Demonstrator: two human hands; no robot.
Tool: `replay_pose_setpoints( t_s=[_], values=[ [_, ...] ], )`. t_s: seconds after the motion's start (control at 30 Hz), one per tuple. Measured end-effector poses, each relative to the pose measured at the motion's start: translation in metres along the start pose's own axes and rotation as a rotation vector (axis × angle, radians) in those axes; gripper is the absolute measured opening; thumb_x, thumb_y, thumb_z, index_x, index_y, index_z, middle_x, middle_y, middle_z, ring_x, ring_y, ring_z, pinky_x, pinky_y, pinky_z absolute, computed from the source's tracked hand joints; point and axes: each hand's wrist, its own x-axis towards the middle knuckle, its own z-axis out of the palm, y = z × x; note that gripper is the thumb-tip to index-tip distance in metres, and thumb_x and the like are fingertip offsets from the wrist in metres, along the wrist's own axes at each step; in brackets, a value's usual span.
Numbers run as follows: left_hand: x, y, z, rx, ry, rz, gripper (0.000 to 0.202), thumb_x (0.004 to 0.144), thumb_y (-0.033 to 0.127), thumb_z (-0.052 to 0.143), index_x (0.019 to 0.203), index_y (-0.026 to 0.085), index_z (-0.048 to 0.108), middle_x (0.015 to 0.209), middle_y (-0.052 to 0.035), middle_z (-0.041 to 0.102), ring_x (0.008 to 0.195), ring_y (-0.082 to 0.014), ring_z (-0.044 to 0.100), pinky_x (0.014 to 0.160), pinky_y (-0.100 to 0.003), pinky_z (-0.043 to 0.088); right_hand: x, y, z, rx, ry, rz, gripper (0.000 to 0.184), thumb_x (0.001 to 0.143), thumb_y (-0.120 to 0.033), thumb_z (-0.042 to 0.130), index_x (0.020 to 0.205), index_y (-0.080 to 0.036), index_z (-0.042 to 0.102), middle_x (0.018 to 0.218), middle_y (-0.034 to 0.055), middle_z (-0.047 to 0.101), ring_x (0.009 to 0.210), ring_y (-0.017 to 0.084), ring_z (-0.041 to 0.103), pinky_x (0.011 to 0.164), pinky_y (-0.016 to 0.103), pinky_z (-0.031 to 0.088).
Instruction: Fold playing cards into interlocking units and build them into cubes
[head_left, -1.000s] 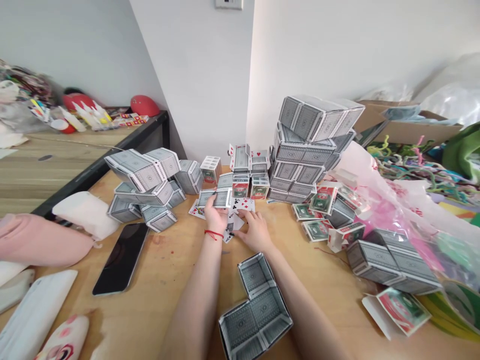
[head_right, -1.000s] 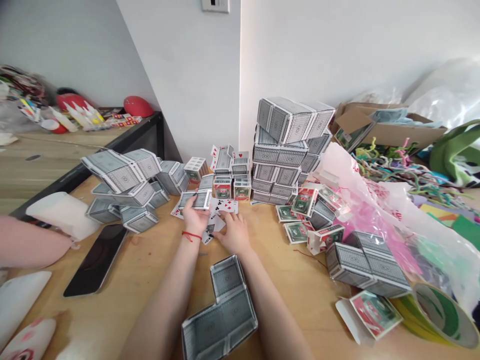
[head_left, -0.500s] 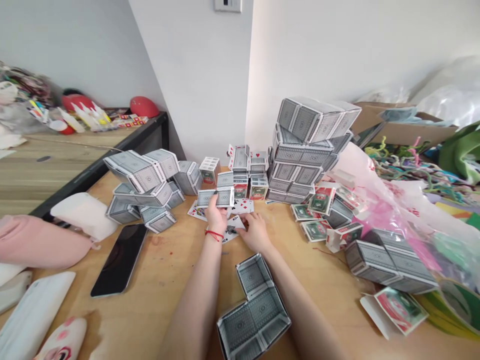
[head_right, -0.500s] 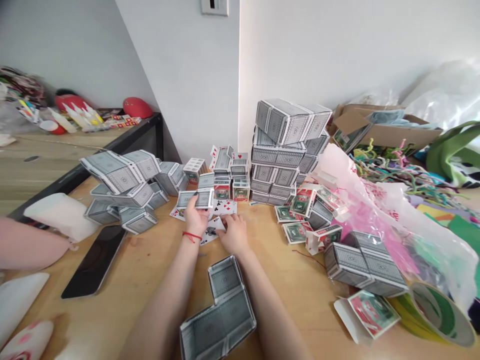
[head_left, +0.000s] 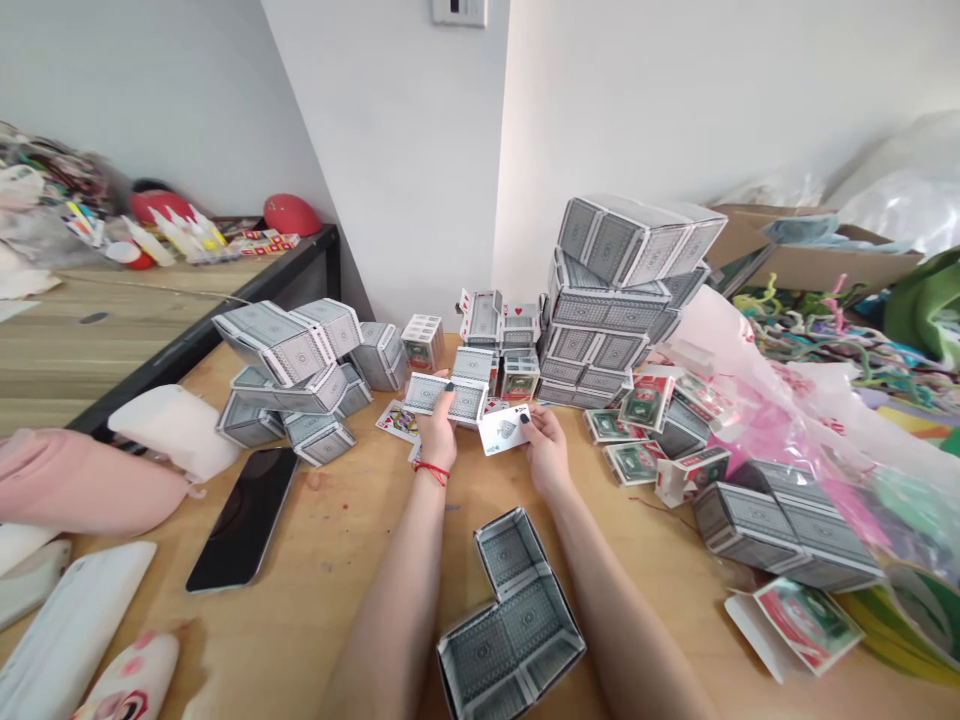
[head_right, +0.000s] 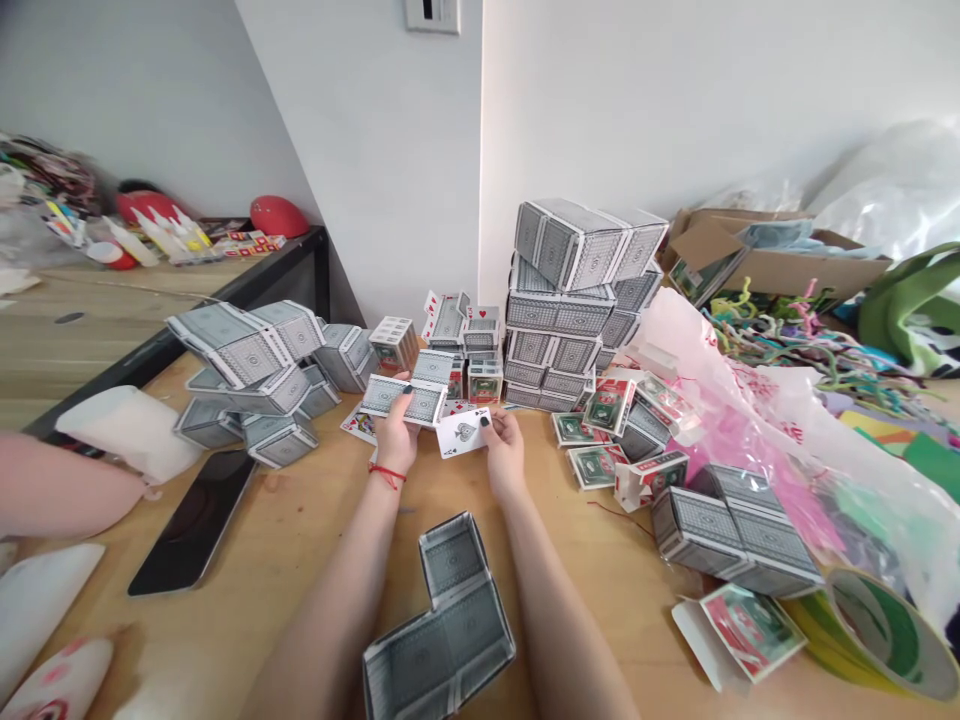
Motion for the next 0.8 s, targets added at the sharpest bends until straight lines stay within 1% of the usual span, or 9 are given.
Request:
replay_pose_setpoints(
  t_s=[0.17, 0.33, 0.47, 0.53, 0.67, 0.7, 0.73, 0.77, 0.8],
  values=[
    [-0.009, 0.003, 0.010, 0.222, -0.061, 0.060, 0.022, 0.071, 0.027, 0.058, 0.090, 0.017, 0.060, 0.103, -0.0047, 0.062, 0.096, -0.0168, 0.057, 0.087, -0.029, 0.041, -0.003, -0.011, 0.003, 0.049, -0.065, 0.213, 0.028, 0.060, -0.040, 0.069, 0.069, -0.017, 0.056, 0.048, -0.0059, 0.049, 0.039, 0.006, 0.039, 0.039, 0.019, 0.029],
    [-0.022, 0.000, 0.015, 0.360, -0.369, -0.061, 0.021, 0.073, 0.026, 0.056, 0.092, 0.017, 0.061, 0.099, -0.0050, 0.065, 0.102, -0.0184, 0.054, 0.095, -0.031, 0.036, -0.007, -0.017, 0.009, 0.060, -0.116, 0.198, 0.027, 0.059, -0.038, 0.072, 0.071, -0.017, 0.059, 0.054, -0.0051, 0.054, 0.043, 0.005, 0.043, 0.042, 0.018, 0.031],
    [-0.023, 0.002, 0.011, 0.243, -0.547, -0.137, 0.036, 0.069, 0.026, 0.059, 0.104, 0.019, 0.058, 0.102, -0.0056, 0.064, 0.104, -0.0209, 0.054, 0.093, -0.035, 0.039, -0.004, -0.020, 0.003, 0.104, -0.051, 0.198, 0.026, 0.057, -0.037, 0.073, 0.069, -0.018, 0.059, 0.056, -0.0052, 0.055, 0.045, 0.005, 0.044, 0.042, 0.018, 0.031],
    [-0.015, 0.015, 0.017, 0.132, -0.543, -0.100, 0.043, 0.069, 0.027, 0.059, 0.111, 0.020, 0.053, 0.108, -0.0064, 0.060, 0.107, -0.0214, 0.052, 0.093, -0.036, 0.038, -0.001, -0.022, -0.002, 0.119, -0.019, 0.212, 0.027, 0.056, -0.036, 0.073, 0.069, -0.018, 0.059, 0.055, -0.0056, 0.054, 0.044, 0.005, 0.043, 0.041, 0.018, 0.029],
    [0.006, 0.063, 0.036, 0.022, -0.479, 0.159, 0.047, 0.067, 0.030, 0.062, 0.112, 0.023, 0.052, 0.114, -0.0069, 0.054, 0.114, -0.0229, 0.046, 0.098, -0.039, 0.036, 0.002, -0.023, -0.006, 0.111, 0.000, 0.225, 0.029, 0.054, -0.038, 0.073, 0.069, -0.018, 0.059, 0.052, -0.0059, 0.053, 0.041, 0.005, 0.041, 0.039, 0.019, 0.029],
    [0.005, 0.078, 0.031, 0.005, -0.467, 0.220, 0.046, 0.069, 0.032, 0.061, 0.113, 0.024, 0.051, 0.118, -0.0065, 0.052, 0.117, -0.0240, 0.043, 0.100, -0.041, 0.035, 0.003, -0.023, -0.006, 0.099, 0.000, 0.225, 0.029, 0.054, -0.038, 0.073, 0.069, -0.018, 0.059, 0.052, -0.0058, 0.053, 0.041, 0.005, 0.042, 0.039, 0.019, 0.029],
    [-0.001, 0.092, 0.015, 0.006, -0.446, 0.282, 0.045, 0.071, 0.033, 0.060, 0.114, 0.026, 0.050, 0.120, -0.0057, 0.050, 0.119, -0.0249, 0.041, 0.101, -0.043, 0.034, 0.003, -0.023, -0.006, 0.086, 0.001, 0.223, 0.029, 0.054, -0.038, 0.073, 0.069, -0.018, 0.059, 0.051, -0.0058, 0.052, 0.040, 0.006, 0.042, 0.039, 0.019, 0.029],
    [-0.014, 0.107, -0.013, 0.017, -0.432, 0.341, 0.043, 0.073, 0.035, 0.058, 0.115, 0.027, 0.049, 0.120, -0.0046, 0.050, 0.121, -0.0254, 0.040, 0.102, -0.044, 0.033, 0.003, -0.023, -0.005, 0.076, 0.003, 0.222, 0.028, 0.054, -0.038, 0.073, 0.069, -0.018, 0.058, 0.050, -0.0058, 0.052, 0.040, 0.006, 0.043, 0.039, 0.020, 0.030],
    [-0.034, 0.120, -0.055, 0.034, -0.420, 0.403, 0.041, 0.076, 0.036, 0.056, 0.115, 0.030, 0.048, 0.119, -0.0031, 0.051, 0.121, -0.0252, 0.040, 0.102, -0.044, 0.033, 0.003, -0.023, -0.004, 0.069, 0.005, 0.221, 0.028, 0.054, -0.038, 0.073, 0.069, -0.018, 0.058, 0.049, -0.0058, 0.052, 0.040, 0.007, 0.043, 0.040, 0.020, 0.030]
  ],
)
